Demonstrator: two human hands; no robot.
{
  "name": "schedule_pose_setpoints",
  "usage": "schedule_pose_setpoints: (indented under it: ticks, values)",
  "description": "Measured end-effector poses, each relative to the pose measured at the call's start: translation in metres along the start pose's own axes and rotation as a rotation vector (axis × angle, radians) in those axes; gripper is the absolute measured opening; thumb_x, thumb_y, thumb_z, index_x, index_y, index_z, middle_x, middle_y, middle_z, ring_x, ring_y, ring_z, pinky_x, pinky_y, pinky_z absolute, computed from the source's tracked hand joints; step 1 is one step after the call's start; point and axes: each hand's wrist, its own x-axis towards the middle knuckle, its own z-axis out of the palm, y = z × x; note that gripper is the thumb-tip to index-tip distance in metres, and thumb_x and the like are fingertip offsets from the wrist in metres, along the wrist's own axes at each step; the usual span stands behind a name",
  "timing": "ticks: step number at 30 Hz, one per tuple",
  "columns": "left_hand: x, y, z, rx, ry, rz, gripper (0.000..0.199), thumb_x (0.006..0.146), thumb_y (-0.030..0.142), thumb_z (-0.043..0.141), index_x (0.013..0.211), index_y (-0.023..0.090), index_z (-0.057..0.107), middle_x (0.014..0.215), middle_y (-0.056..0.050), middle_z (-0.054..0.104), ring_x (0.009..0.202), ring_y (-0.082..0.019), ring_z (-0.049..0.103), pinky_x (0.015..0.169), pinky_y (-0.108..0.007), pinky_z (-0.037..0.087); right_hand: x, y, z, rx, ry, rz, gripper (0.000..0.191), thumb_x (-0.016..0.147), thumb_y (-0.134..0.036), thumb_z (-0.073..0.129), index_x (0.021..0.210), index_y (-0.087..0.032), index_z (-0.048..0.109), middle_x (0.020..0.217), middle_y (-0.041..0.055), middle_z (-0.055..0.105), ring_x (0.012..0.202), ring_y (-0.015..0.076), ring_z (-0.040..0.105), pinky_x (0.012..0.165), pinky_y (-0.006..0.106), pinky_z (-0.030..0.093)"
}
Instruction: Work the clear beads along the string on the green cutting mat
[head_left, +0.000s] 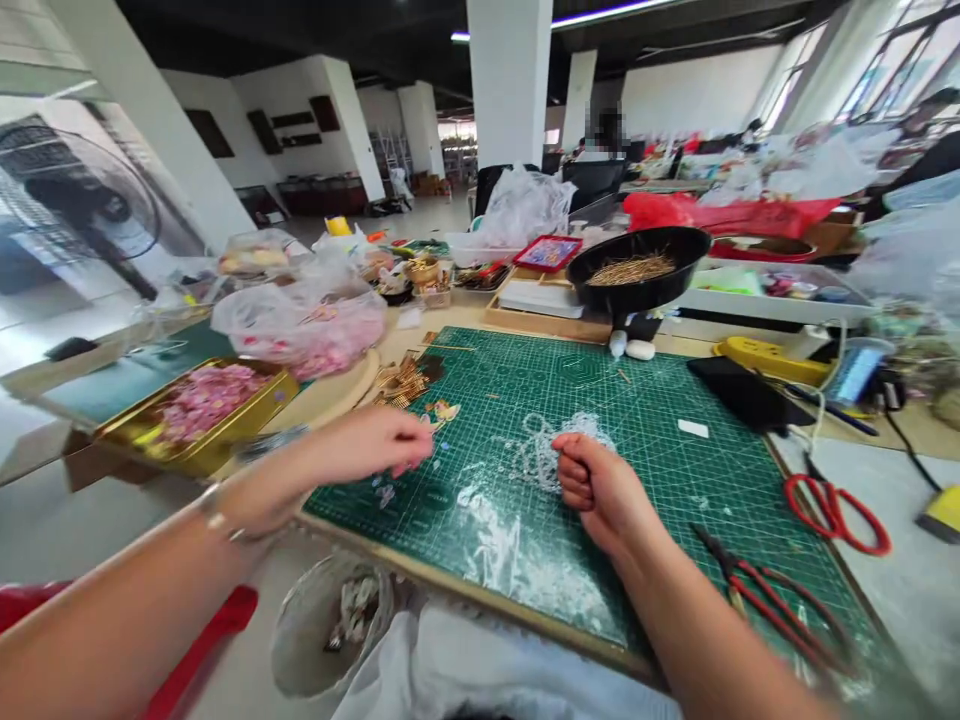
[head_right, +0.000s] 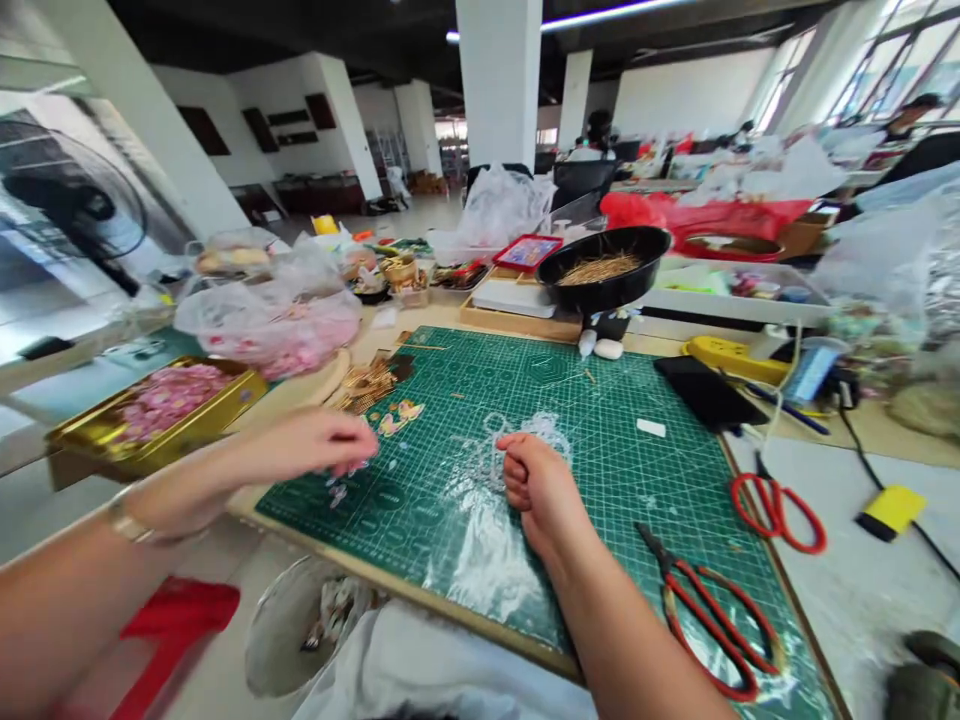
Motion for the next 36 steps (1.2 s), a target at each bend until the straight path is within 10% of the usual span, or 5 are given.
schedule_pose_setpoints:
  ticks: [7, 12, 28, 36]
  values:
    - [0.244, 0.118, 0.013, 0.191, 0.376, 0.318, 0.032, 0.087, 0.023, 0.042, 0.108, 0.016, 0.066, 0.107, -0.006, 0.067, 0.094, -0.017, 0.06, 0.082, -0.026, 0.044, -0.002, -0.001, -0.002, 0.059, 0.036, -0.036, 0.02, 0.064, -0.03, 0.061, 0.077, -0.017, 0.053, 0.046, -0.0106, 0.029, 0.039, 0.0021, 0.015, 0.038, 0.018, 0.005]
    - [0.34, 0.142, 0.048, 0.322, 0.392, 0.337, 0.034, 0.085, 0.013, 0.042, 0.111, 0.016, 0.064, 0.118, -0.01, 0.061, 0.106, -0.022, 0.055, 0.092, -0.03, 0.04, -0.007, -0.003, 0.001, 0.108, 0.062, -0.034, 0.017, 0.065, -0.028, 0.058, 0.078, -0.017, 0.053, 0.048, -0.0098, 0.029, 0.042, 0.0031, 0.014, 0.04, 0.02, 0.005]
    - [0.377, 0.162, 0.067, 0.415, 0.399, 0.501, 0.041, 0.085, 0.016, 0.043, 0.122, 0.029, 0.054, 0.119, -0.001, 0.061, 0.104, -0.019, 0.056, 0.087, -0.028, 0.042, -0.015, 0.0, 0.005, 0.14, 0.014, 0.0, 0.014, 0.066, -0.023, 0.052, 0.078, -0.016, 0.054, 0.051, -0.0084, 0.03, 0.044, 0.0043, 0.015, 0.043, 0.024, 0.005]
    - [0.379, 0.152, 0.057, 0.529, 0.336, 0.492, 0.03, 0.084, 0.013, 0.043, 0.102, 0.013, 0.066, 0.109, -0.014, 0.062, 0.108, -0.026, 0.052, 0.094, -0.034, 0.038, -0.013, 0.001, 0.006, 0.131, 0.01, 0.009, 0.015, 0.064, -0.021, 0.049, 0.078, -0.016, 0.054, 0.052, -0.0078, 0.031, 0.045, 0.0049, 0.017, 0.043, 0.024, 0.006]
